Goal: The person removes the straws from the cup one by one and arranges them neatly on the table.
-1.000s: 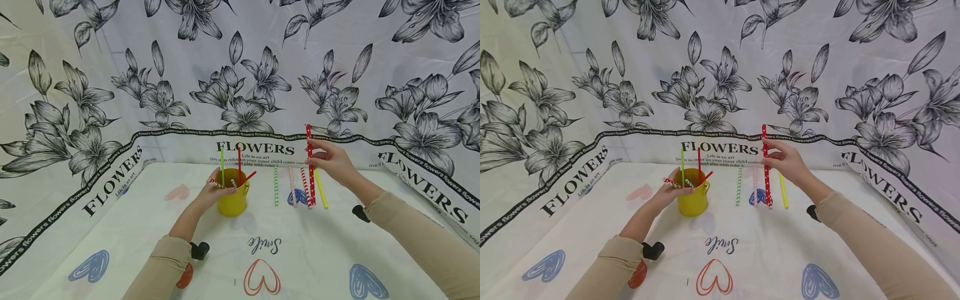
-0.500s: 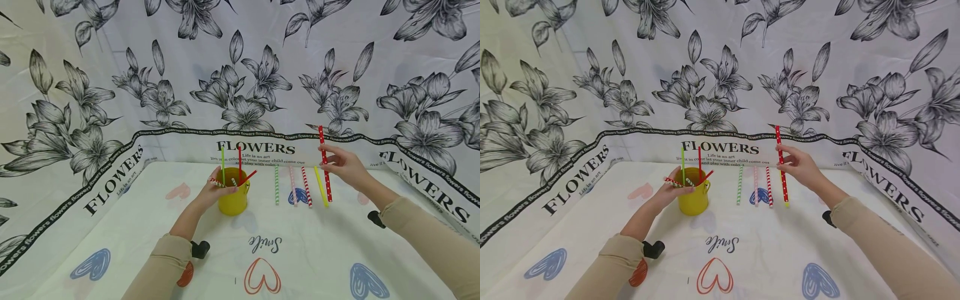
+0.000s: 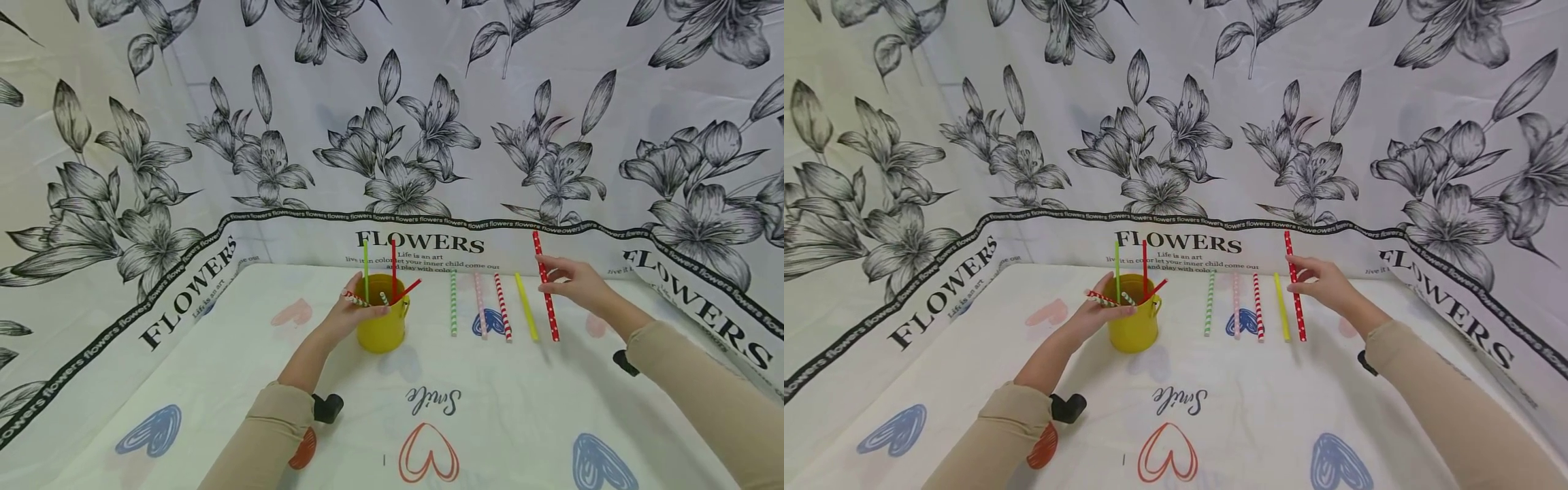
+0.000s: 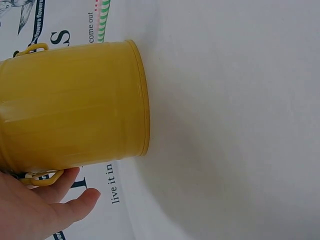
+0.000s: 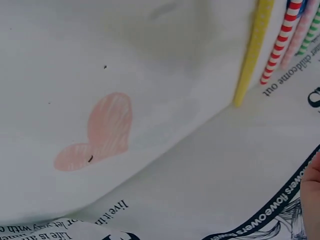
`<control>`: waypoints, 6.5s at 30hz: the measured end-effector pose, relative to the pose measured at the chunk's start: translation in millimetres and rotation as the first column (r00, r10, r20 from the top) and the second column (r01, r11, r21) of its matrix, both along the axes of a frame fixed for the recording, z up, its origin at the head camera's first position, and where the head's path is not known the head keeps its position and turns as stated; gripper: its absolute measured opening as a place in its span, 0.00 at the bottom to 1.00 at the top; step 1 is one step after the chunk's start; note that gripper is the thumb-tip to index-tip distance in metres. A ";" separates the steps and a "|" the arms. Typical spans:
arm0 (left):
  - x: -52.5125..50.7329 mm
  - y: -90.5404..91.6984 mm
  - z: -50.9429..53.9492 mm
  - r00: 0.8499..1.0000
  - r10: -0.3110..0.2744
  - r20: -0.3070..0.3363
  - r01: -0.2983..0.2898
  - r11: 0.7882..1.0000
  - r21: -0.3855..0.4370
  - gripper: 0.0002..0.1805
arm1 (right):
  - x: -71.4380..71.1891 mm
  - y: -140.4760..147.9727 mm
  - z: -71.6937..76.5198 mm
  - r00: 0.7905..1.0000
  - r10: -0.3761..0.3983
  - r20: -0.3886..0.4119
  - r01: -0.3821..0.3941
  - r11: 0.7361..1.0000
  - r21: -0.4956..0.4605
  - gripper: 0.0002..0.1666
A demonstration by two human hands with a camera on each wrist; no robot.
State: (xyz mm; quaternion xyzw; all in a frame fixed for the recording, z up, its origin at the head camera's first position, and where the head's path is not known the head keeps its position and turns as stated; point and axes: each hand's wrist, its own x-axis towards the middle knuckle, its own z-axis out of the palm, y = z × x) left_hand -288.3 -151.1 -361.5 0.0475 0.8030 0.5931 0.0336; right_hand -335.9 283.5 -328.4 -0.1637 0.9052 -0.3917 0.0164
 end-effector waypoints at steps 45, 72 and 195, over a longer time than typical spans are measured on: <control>2.7 1.4 1.3 1.000 0.003 -0.025 -0.003 1.000 0.009 0.53 | -39.9 34.4 -50.1 0.887 0.051 0.459 -0.182 0.952 0.247 0.55; 1.8 -1.1 0.0 1.000 0.002 0.009 -0.002 1.000 -0.008 0.54 | -35.2 31.0 -54.9 0.855 -0.043 0.516 -0.096 0.966 0.241 0.56; -4.7 -13.6 -16.7 0.985 -0.117 -0.127 0.076 0.954 -0.291 0.57 | 44.2 -262.8 31.8 0.845 0.513 -0.152 -0.521 0.853 -0.020 0.17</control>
